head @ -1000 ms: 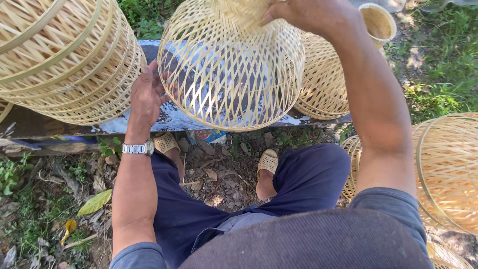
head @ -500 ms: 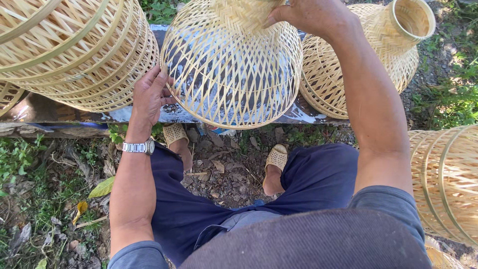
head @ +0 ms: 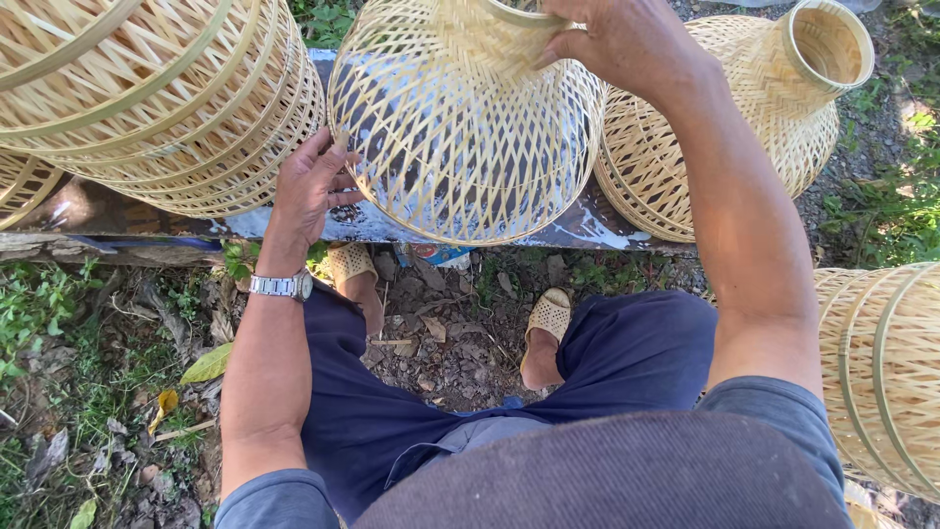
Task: The person assembles and stacks woven bamboo baskets by hand, placing one basket inside another and moving stacks of baskets to different positions on the ground.
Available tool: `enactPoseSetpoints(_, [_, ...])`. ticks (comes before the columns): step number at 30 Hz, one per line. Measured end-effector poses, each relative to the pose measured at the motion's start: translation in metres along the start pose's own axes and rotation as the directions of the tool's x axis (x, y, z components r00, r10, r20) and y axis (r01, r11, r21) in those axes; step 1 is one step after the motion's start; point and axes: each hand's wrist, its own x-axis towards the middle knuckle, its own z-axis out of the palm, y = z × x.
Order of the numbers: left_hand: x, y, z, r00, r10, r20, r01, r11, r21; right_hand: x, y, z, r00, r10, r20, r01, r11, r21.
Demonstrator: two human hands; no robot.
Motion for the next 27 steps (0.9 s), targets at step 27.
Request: enactPoseSetpoints(27, [-0.018, 0.055, 0.086, 0.42, 0.833, 0.359, -0.711, 0.056, 0.701, -0.058, -0.093, 0.019, 0.914, 0.077, -0.399, -0.181, 0.956, -0.231])
